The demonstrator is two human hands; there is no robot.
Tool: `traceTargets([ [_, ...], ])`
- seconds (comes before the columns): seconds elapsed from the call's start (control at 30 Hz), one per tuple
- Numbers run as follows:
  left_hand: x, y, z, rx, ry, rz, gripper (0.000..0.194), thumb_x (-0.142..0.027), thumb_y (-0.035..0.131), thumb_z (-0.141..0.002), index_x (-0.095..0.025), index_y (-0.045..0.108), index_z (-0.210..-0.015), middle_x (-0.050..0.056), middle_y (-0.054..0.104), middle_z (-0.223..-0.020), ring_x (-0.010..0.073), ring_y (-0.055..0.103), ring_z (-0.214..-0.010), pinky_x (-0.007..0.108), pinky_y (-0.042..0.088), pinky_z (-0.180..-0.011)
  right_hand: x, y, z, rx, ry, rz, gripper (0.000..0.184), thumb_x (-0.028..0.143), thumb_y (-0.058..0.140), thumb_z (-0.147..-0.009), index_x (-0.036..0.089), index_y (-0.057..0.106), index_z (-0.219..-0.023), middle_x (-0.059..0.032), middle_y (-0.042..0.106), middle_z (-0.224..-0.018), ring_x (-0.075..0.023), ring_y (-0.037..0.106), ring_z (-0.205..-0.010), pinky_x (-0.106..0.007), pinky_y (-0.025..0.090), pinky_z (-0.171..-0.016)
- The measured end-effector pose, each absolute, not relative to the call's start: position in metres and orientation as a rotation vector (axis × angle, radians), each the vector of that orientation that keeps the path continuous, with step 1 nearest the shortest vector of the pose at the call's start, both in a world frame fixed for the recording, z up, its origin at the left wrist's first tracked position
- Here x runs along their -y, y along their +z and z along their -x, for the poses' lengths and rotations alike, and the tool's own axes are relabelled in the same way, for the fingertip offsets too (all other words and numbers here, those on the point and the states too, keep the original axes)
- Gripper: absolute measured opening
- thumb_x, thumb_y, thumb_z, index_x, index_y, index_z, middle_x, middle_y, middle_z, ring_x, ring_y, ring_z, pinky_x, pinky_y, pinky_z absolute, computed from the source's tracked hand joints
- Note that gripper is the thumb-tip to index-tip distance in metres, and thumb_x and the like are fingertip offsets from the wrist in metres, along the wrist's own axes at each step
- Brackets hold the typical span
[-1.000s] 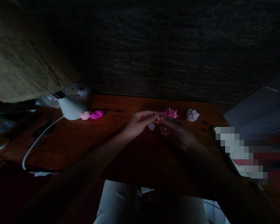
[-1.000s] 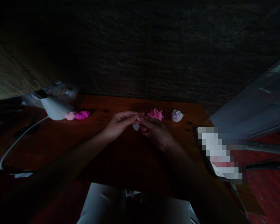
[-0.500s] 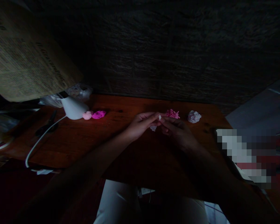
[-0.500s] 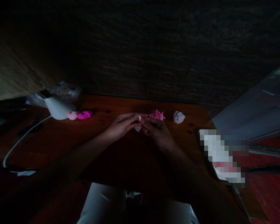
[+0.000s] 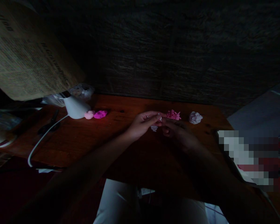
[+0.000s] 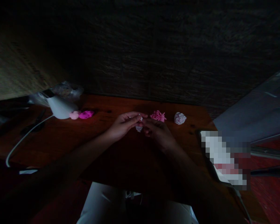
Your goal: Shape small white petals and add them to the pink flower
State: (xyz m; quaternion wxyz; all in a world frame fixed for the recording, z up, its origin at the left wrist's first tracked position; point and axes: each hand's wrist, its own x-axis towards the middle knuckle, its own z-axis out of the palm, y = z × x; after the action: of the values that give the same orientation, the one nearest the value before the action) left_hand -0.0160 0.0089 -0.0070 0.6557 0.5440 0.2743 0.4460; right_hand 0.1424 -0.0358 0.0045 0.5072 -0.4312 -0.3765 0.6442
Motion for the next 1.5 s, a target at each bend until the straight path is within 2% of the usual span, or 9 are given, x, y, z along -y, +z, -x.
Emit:
traceTargets([
  [0.2,-0.009,-0.009,0.017,-0.667,1.042,-1.397,0.039,-0.042,0.07,-0.084,-0.016,0.072,-0.112,0.011,0.075,-0.109,0.016,0.07,-0.086,0.03,0.054,-0.084,0.034,-0.001,-0.145,0.892,1.513,1.097,0.036,0.045,0.089,-0.06,0.021,0.079,-0.085,-0.0027,0.07,-0.083,-0.0076,0.044,-0.06,-0.022,0.033,-0.053],
  [0.33,-0.01,-0.01,0.016,-0.645,1.07,-1.382,0.042,-0.04,0.073,-0.082,-0.016,0.067,-0.116,0.01,0.075,-0.108,0.0153,0.07,-0.085,0.03,0.054,-0.082,0.033,-0.003,-0.147,0.848,1.518,1.11,0.035,0.044,0.089,-0.061,0.021,0.078,-0.086,-0.0023,0.07,-0.084,-0.0072,0.045,-0.06,-0.022,0.034,-0.052],
  [0.53,-0.011,-0.012,0.018,-0.672,1.11,-1.465,0.027,-0.038,0.076,-0.078,-0.015,0.071,-0.092,0.006,0.075,-0.087,0.015,0.069,-0.078,0.029,0.053,-0.078,0.034,-0.001,-0.146,0.812,1.536,1.117,0.031,0.039,0.09,-0.058,0.019,0.078,-0.079,-0.0024,0.071,-0.081,-0.0073,0.046,-0.059,-0.022,0.036,-0.053],
  [0.73,-0.009,-0.008,0.022,-0.703,1.179,-1.829,0.016,-0.033,0.07,-0.085,-0.02,0.077,-0.092,0.008,0.075,-0.098,0.0184,0.069,-0.093,0.034,0.053,-0.089,0.03,-0.007,-0.145,0.777,1.533,1.145,0.024,0.032,0.086,-0.063,0.017,0.076,-0.078,-0.0014,0.069,-0.078,-0.0077,0.047,-0.061,-0.023,0.037,-0.055],
  [0.9,-0.011,-0.008,0.022,-0.664,1.188,-1.83,0.015,-0.031,0.07,-0.084,-0.019,0.078,-0.09,0.009,0.074,-0.099,0.0183,0.068,-0.094,0.033,0.053,-0.089,0.029,-0.009,-0.145,0.739,1.622,1.043,0.025,0.031,0.086,-0.065,0.019,0.073,-0.083,0.0016,0.066,-0.077,-0.0073,0.045,-0.06,-0.023,0.035,-0.053],
  [1.03,-0.011,-0.008,0.022,-0.672,1.166,-1.705,0.022,-0.03,0.075,-0.08,-0.016,0.076,-0.097,0.009,0.075,-0.099,0.018,0.07,-0.092,0.032,0.054,-0.087,0.032,-0.006,-0.145,0.759,1.64,1.002,0.029,0.039,0.086,-0.066,0.021,0.073,-0.084,0.0005,0.067,-0.083,-0.0085,0.048,-0.063,-0.024,0.036,-0.056],
  [1.2,-0.01,-0.007,0.02,-0.691,1.161,-1.53,0.038,-0.032,0.082,-0.071,-0.015,0.073,-0.103,0.009,0.077,-0.101,0.0201,0.072,-0.095,0.035,0.056,-0.09,0.034,-0.001,-0.144,0.763,1.604,1.0,0.027,0.035,0.088,-0.063,0.02,0.074,-0.082,0.0024,0.063,-0.077,-0.0081,0.045,-0.063,-0.023,0.036,-0.056],
  [1.3,-0.009,-0.007,0.018,-0.646,1.153,-1.465,0.037,-0.034,0.082,-0.072,-0.015,0.073,-0.102,0.01,0.077,-0.106,0.0217,0.072,-0.101,0.037,0.054,-0.094,0.034,0.002,-0.145,0.708,1.631,0.966,0.028,0.032,0.09,-0.06,0.02,0.072,-0.078,0.0036,0.061,-0.075,-0.0068,0.043,-0.062,-0.022,0.036,-0.055],
  [1.5,-0.005,-0.007,0.014,-0.594,1.138,-1.425,0.036,-0.035,0.078,-0.078,-0.018,0.072,-0.109,0.01,0.074,-0.117,0.0222,0.07,-0.107,0.037,0.052,-0.099,0.034,0.004,-0.146,0.676,1.766,0.842,0.024,0.028,0.086,-0.065,0.022,0.068,-0.079,0.0058,0.057,-0.073,-0.0066,0.04,-0.058,-0.022,0.032,-0.052],
])
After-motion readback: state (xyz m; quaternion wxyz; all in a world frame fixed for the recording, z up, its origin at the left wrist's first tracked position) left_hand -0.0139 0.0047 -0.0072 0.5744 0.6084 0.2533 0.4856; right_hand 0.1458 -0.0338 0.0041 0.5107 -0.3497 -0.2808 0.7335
